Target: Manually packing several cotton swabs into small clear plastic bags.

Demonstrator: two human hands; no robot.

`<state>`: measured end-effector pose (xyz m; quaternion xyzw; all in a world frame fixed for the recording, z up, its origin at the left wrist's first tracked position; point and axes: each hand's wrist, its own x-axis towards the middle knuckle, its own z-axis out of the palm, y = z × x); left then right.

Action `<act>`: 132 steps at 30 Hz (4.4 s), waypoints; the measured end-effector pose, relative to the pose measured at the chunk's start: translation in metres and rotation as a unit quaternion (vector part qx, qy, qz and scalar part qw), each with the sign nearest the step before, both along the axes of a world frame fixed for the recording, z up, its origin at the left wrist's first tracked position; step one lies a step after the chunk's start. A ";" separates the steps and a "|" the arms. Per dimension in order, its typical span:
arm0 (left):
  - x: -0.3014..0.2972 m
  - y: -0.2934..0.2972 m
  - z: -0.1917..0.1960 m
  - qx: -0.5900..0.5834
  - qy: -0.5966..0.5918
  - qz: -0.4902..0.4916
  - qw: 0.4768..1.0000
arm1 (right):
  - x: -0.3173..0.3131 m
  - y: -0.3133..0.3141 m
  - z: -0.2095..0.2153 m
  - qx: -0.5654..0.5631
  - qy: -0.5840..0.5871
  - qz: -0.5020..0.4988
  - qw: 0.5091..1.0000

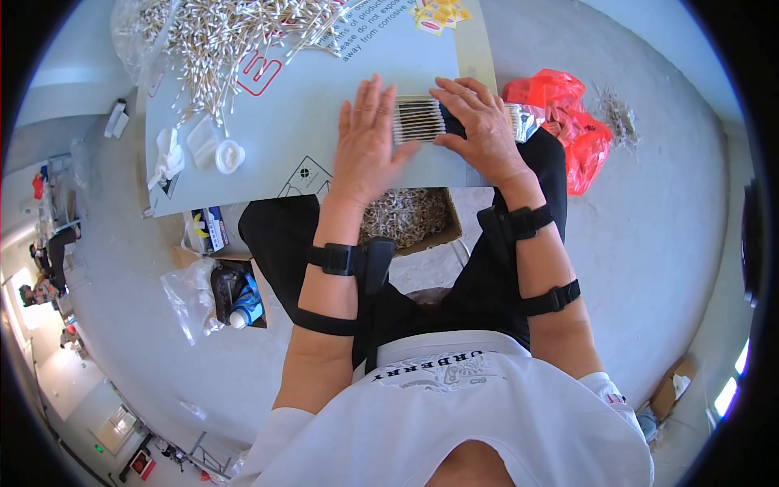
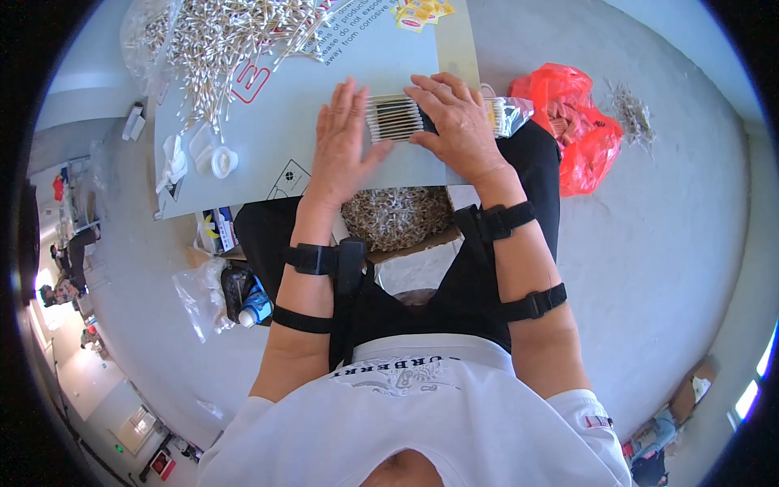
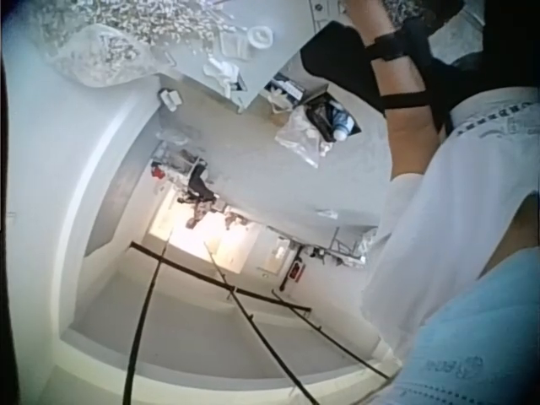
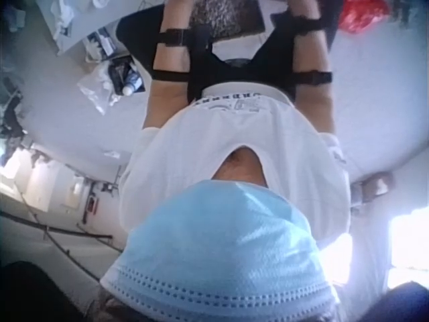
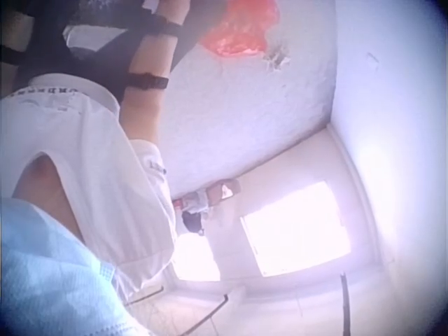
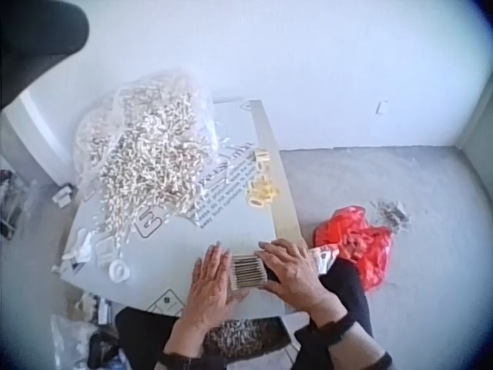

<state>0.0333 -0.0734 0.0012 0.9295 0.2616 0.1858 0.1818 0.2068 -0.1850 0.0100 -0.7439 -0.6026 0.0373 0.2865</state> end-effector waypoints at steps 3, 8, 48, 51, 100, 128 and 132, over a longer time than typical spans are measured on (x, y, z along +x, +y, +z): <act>0.006 -0.010 -0.003 0.010 0.086 -0.018 0.996 | -0.001 0.001 -0.010 -0.027 -0.018 0.007 0.999; 0.006 -0.015 -0.012 0.027 0.117 -0.011 0.993 | -0.001 0.000 -0.016 -0.006 -0.030 0.018 0.999; 0.008 -0.013 -0.012 0.034 0.166 -0.022 0.985 | -0.024 -0.062 -0.005 -0.055 -0.032 -0.134 0.989; 0.010 -0.014 -0.011 0.044 0.178 -0.024 0.983 | 0.009 -0.069 -0.016 0.021 -0.033 -0.196 0.980; 0.084 -0.052 -0.022 -0.455 -0.399 0.053 0.794 | 0.049 -0.036 -0.075 0.140 0.615 -0.224 0.743; 0.108 -0.083 -0.022 -0.455 -0.428 0.082 0.777 | 0.020 -0.057 -0.048 0.172 0.741 -0.254 0.598; 0.112 -0.089 -0.020 -0.427 -0.407 0.080 0.804 | 0.014 -0.053 -0.060 0.247 0.751 -0.259 0.555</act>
